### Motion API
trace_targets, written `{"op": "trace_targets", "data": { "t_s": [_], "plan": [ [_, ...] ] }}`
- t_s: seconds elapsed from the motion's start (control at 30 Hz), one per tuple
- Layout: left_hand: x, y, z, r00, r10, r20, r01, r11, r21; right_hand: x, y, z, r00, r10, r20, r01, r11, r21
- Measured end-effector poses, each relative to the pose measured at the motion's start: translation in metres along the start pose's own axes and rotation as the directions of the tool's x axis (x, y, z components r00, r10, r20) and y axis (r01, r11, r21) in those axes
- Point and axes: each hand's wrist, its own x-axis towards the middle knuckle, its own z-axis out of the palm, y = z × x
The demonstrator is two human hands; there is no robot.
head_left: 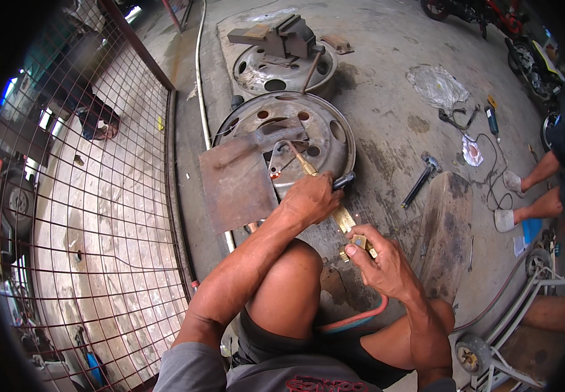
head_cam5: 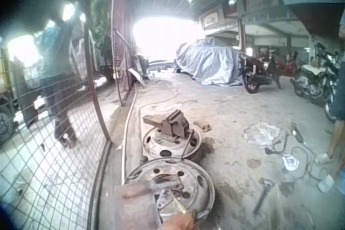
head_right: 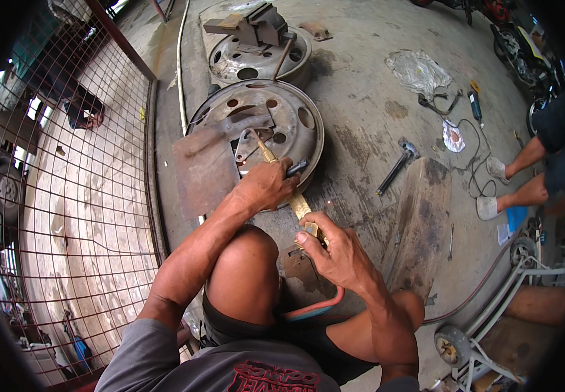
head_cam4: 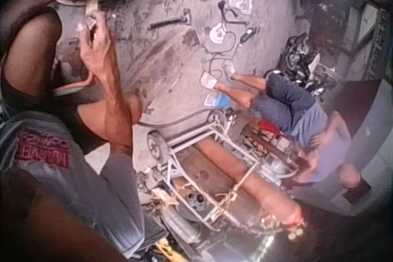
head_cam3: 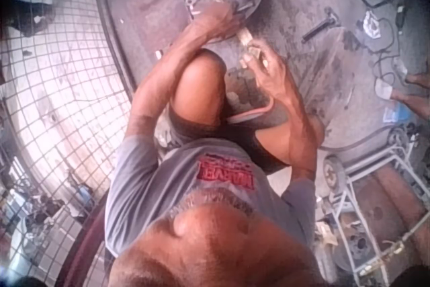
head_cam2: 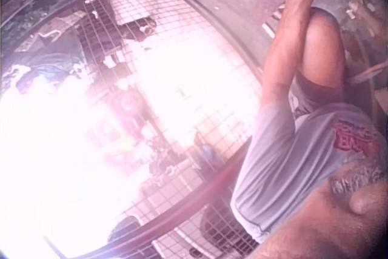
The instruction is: The person uses a welding torch to heat and weld a metal plate onto a circular metal part. They adjust the part's position and continue welding while another person assists by holding the part steady.
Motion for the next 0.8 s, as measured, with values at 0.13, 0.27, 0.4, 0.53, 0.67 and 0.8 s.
{"op": "trace_targets", "data": {
  "t_s": [0.13, 0.27, 0.4, 0.53, 0.67, 0.8],
  "plan": [
    [-0.001, 0.003, -0.002, 1.000, 0.003, 0.003, -0.003, 1.000, 0.000, 0.000, 0.005, 0.003, 0.999, 0.022, -0.034, -0.022, 1.000, 0.006],
    [0.003, -0.002, -0.004, 0.999, 0.025, 0.024, -0.025, 1.000, 0.005, 0.004, 0.000, 0.003, 0.999, 0.034, -0.040, -0.034, 0.999, 0.016],
    [0.006, -0.004, -0.004, 1.000, 0.006, -0.024, -0.006, 1.000, 0.002, 0.007, 0.008, 0.003, 0.996, -0.052, -0.067, 0.056, 0.997, 0.060],
    [-0.011, 0.025, -0.033, 0.881, -0.108, -0.460, -0.107, 0.902, -0.417, -0.003, 0.014, -0.011, 0.988, 0.014, -0.156, 0.055, 0.901, 0.430],
    [-0.028, -0.021, -0.068, 0.736, -0.331, -0.591, -0.074, 0.828, -0.556, -0.015, 0.011, -0.027, 0.964, -0.070, -0.258, 0.218, 0.765, 0.606],
    [-0.021, -0.084, -0.079, 0.740, -0.474, -0.477, 0.113, 0.787, -0.607, -0.029, 0.007, -0.035, 0.959, -0.125, -0.255, 0.263, 0.731, 0.629]
  ]
}}
